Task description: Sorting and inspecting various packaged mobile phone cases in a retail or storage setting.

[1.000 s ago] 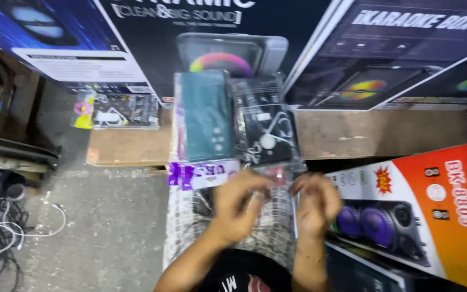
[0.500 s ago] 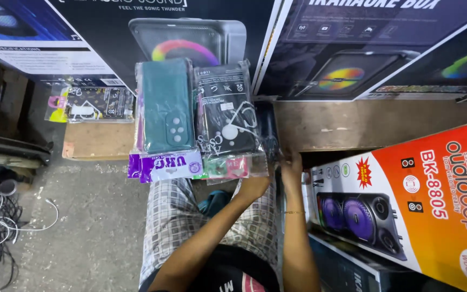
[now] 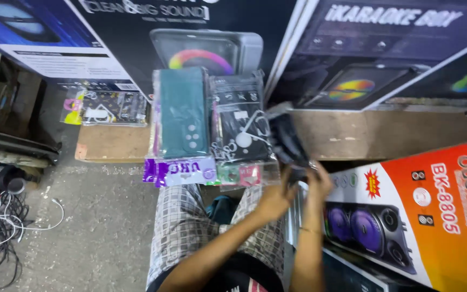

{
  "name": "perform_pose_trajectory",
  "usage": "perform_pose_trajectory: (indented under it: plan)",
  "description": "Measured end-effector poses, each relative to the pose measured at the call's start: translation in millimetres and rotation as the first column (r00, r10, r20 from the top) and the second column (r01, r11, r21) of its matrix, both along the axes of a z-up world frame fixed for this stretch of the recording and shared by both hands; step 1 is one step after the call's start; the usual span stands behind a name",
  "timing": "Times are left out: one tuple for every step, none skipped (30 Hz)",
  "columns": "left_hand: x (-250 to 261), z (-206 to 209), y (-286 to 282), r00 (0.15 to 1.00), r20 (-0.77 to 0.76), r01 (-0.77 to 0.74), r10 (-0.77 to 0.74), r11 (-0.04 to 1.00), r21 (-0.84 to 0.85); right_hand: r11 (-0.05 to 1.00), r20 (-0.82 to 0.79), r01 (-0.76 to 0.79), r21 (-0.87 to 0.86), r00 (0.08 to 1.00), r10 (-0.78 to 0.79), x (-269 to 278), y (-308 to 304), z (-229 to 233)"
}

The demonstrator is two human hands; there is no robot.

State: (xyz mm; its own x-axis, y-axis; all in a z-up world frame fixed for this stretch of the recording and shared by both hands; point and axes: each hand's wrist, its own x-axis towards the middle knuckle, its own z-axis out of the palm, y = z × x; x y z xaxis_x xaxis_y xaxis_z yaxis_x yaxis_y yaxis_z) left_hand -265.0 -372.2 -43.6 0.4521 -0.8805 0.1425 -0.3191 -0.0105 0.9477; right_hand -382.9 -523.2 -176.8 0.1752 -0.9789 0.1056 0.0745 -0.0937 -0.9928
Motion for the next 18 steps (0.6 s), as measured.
perform_pose_trajectory:
  plan:
    - [-0.9, 22.7, 6.0, 1.000, 0.001, -0.011, 0.011, 1.000, -0.002, 1.000, 0.001, -0.011, -0.002, 1.000, 0.011, -3.9, 9.2, 38.6]
    - [-1.4, 45.2, 13.0, 0.998, 0.011, 0.054, -0.054, 0.998, -0.034, 0.996, 0.079, 0.041, 0.085, 0.996, -0.048, -7.5, 19.4, 77.0]
    - [-1.6, 67.3, 20.1, 0.993, 0.025, 0.114, -0.113, 0.991, -0.066, 0.981, 0.151, 0.079, 0.174, 0.983, -0.106, -10.0, 28.9, 115.2]
    - [3.4, 86.2, 27.0, 0.995, 0.026, 0.097, -0.096, 0.993, -0.068, 0.983, 0.152, 0.063, 0.172, 0.984, -0.089, -18.7, 26.4, 128.9]
    - [8.4, 105.2, 35.7, 0.984, 0.006, 0.179, -0.180, 0.974, -0.140, 0.987, 0.212, 0.088, 0.134, 0.970, -0.115, -26.5, 25.1, 142.2]
    - [13.2, 124.4, 44.9, 0.965, -0.005, 0.257, -0.264, 0.943, -0.214, 0.988, 0.273, 0.115, 0.099, 0.952, -0.138, -34.2, 23.6, 155.8]
    - [20.6, 137.0, 55.1, 0.969, 0.001, 0.240, -0.245, 0.947, -0.215, 0.991, 0.278, 0.095, 0.097, 0.953, -0.119, -26.7, 33.3, 180.1]
    - [27.7, 149.7, 65.5, 0.963, -0.024, 0.253, -0.269, 0.929, -0.269, 0.992, 0.324, 0.093, 0.085, 0.939, -0.116, -19.6, 43.3, 204.7]
    - [34.6, 162.8, 75.7, 0.953, -0.048, 0.267, -0.298, 0.908, -0.324, 0.993, 0.368, 0.096, 0.073, 0.922, -0.116, -13.8, 53.7, 229.9]
    - [42.8, 166.5, 86.4, 0.958, -0.044, 0.255, -0.284, 0.910, -0.326, 0.994, 0.372, 0.081, 0.070, 0.923, -0.101, -3.9, 62.2, 240.4]
    - [50.2, 169.9, 97.4, 0.961, -0.077, 0.221, -0.265, 0.906, -0.361, 1.000, 0.463, 0.002, 0.031, 0.886, -0.016, 5.1, 71.2, 250.9]
    - [57.6, 173.0, 108.7, 0.962, -0.110, 0.187, -0.248, 0.899, -0.395, 0.997, 0.546, -0.076, -0.012, 0.835, 0.070, 14.1, 80.5, 261.0]
    - [66.1, 175.6, 119.8, 0.966, -0.113, 0.173, -0.235, 0.902, -0.395, 0.996, 0.544, -0.090, -0.011, 0.835, 0.081, 19.0, 87.4, 261.4]
    - [74.6, 178.1, 131.0, 0.977, -0.116, 0.111, -0.179, 0.893, -0.436, 0.989, 0.555, -0.138, -0.047, 0.820, 0.141, 24.0, 94.2, 261.7]
    - [84.9, 180.2, 140.2, 0.985, -0.115, 0.056, -0.126, 0.876, -0.480, 0.979, 0.567, -0.182, -0.089, 0.799, 0.200, 30.6, 99.2, 261.6]
    - [94.5, 179.0, 148.4, 0.987, -0.112, 0.047, -0.115, 0.874, -0.483, 0.977, 0.568, -0.192, -0.094, 0.795, 0.211, 39.0, 104.1, 261.1]
    - [105.2, 178.2, 157.1, 0.978, -0.204, -0.082, -0.036, 0.837, -0.542, 0.970, 0.550, -0.216, -0.108, 0.800, 0.240, 47.9, 110.0, 260.8]
    - [116.0, 177.3, 165.6, 0.954, -0.299, -0.211, 0.033, 0.783, -0.585, 0.963, 0.531, -0.240, -0.123, 0.803, 0.269, 57.0, 115.7, 260.2]
